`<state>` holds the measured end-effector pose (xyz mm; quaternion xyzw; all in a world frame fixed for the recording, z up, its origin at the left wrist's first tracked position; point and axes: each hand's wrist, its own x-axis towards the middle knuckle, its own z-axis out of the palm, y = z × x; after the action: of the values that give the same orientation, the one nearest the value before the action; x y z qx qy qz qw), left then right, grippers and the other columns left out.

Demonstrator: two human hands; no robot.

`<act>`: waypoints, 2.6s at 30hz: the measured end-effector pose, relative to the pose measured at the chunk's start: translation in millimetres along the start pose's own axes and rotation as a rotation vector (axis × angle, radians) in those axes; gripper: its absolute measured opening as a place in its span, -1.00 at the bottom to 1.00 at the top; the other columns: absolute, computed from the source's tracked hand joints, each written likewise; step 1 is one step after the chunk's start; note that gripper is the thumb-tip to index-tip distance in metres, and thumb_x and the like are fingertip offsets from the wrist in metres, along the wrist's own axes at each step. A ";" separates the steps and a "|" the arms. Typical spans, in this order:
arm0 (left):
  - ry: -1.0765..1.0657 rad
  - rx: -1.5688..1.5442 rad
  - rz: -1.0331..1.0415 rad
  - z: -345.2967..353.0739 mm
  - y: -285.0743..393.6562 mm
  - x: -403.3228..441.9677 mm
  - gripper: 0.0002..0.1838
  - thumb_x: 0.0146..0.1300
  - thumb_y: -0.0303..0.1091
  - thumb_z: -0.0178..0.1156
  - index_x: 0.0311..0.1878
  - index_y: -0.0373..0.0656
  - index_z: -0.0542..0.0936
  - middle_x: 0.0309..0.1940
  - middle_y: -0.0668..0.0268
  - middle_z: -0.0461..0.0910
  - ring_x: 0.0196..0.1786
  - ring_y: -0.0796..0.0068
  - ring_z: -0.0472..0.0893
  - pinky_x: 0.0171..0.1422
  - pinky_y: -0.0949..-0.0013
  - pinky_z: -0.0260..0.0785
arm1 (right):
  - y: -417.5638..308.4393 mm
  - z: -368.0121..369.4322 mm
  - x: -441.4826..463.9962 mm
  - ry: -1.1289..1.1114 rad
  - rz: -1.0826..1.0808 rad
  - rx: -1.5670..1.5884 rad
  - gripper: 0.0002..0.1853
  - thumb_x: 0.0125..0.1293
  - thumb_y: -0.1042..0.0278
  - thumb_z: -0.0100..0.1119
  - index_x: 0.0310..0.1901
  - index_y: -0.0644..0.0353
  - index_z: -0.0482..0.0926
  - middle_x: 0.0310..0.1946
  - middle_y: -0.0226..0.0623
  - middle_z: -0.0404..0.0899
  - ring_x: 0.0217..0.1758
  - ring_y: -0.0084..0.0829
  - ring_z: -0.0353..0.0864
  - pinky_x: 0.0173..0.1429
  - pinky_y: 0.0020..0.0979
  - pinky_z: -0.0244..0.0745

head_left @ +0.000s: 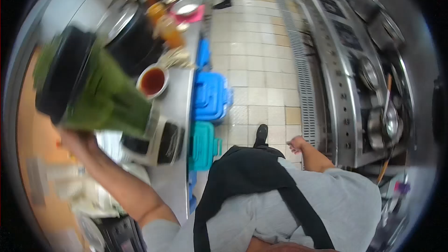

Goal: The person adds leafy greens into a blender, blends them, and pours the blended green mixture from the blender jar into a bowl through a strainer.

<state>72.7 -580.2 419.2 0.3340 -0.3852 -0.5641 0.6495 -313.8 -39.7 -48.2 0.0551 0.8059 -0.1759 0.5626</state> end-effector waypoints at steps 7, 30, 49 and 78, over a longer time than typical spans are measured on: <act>0.048 0.049 0.004 141.4 -93.7 -95.2 -0.46 0.37 -0.10 0.05 0.28 -0.28 0.39 0.19 0.06 0.48 0.13 0.10 0.55 0.22 0.09 0.45 | -63.3 -92.1 3.3 0.075 -0.201 -0.001 -0.68 0.22 0.10 0.24 -0.41 0.26 0.62 -0.47 -0.27 0.59 -0.46 -0.43 0.60 -0.45 -0.33 0.58; -0.472 0.154 -0.361 492.7 -509.1 -51.8 -0.75 0.29 -0.17 0.12 -0.30 -0.18 0.57 -0.52 0.45 0.45 -0.51 0.62 0.40 -0.46 0.49 0.15 | -193.4 -371.9 135.5 0.456 -0.372 0.445 -0.65 0.23 0.08 0.20 -0.44 0.26 0.65 -0.59 -0.27 0.58 -0.53 -0.42 0.59 -0.38 -0.32 0.49; -0.493 0.128 -0.391 901.4 -723.9 -14.6 -0.71 0.29 -0.12 0.17 -0.34 -0.18 0.52 -0.63 0.43 0.30 -0.62 0.57 0.27 -0.56 0.43 0.03 | -175.0 -631.3 -11.2 0.896 0.780 0.332 -0.46 0.17 0.04 0.28 0.09 0.24 0.54 0.15 -0.02 0.50 0.24 -0.03 0.47 0.26 -0.12 0.41; -1.239 -0.042 -0.820 1457.7 -1038.3 -202.0 -0.74 0.25 -0.26 0.18 -0.52 -0.09 0.42 -0.70 0.46 0.29 -0.71 0.65 0.22 -0.62 0.54 0.01 | -419.3 -802.6 101.6 1.804 0.255 0.826 -0.83 0.35 0.40 0.20 -0.17 0.34 0.52 -0.37 -0.41 0.51 -0.27 -0.57 0.40 -0.06 -0.52 0.35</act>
<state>-1713.2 -524.9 192.4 0.0592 -0.5145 -0.8535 0.0570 -1183.0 -164.2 195.4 0.4452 0.7951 -0.2731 -0.3081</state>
